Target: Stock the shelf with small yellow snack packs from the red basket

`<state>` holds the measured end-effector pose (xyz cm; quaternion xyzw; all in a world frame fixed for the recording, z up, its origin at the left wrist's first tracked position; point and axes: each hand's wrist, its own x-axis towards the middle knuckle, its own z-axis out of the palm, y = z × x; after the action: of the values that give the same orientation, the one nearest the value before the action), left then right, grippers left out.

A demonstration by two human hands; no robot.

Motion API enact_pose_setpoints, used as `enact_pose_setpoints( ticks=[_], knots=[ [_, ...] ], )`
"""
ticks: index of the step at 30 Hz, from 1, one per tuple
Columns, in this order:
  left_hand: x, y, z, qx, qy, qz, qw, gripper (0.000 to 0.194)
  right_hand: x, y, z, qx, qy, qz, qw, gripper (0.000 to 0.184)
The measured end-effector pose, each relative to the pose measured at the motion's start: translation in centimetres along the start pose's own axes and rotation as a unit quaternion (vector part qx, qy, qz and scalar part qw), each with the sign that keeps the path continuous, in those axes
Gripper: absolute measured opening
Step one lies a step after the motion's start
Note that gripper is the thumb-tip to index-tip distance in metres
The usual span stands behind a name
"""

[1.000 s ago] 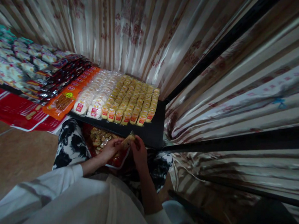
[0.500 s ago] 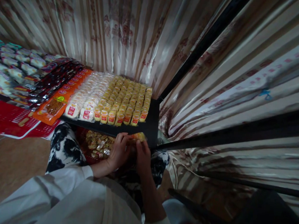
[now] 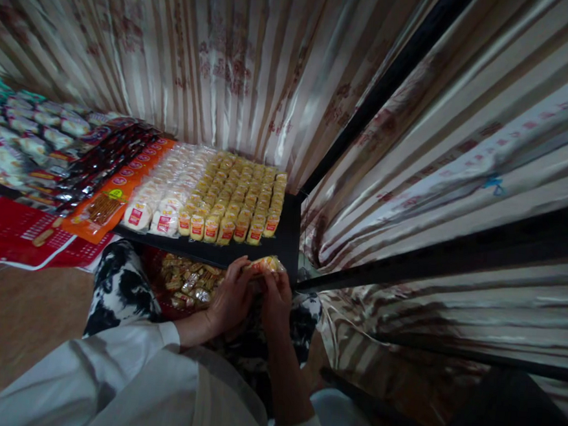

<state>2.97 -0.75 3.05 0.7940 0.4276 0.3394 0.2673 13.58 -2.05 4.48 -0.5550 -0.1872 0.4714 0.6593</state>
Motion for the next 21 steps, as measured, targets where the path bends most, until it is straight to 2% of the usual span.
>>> enact_pose_setpoints(
  ticks=[4,8,16,21],
  knots=[
    [0.3,0.3,0.3,-0.005,0.007,0.042,0.999,0.05,0.2,0.4,0.0,-0.013,0.007,0.01,1.0,0.031],
    [1.0,0.6,0.8,-0.007,-0.012,0.049,0.999,0.056,1.8,0.7,-0.5,-0.028,0.031,-0.039,0.998,0.036],
    [3.9,1.0,2.0,-0.009,-0.052,-0.015,0.998,0.059,7.5,0.6,-0.7,-0.142,0.045,-0.104,0.983,0.046],
    [5.1,0.6,2.5,-0.009,-0.062,-0.037,0.997,0.059,9.8,1.2,-0.7,-0.215,0.046,-0.148,0.964,0.052]
  ],
)
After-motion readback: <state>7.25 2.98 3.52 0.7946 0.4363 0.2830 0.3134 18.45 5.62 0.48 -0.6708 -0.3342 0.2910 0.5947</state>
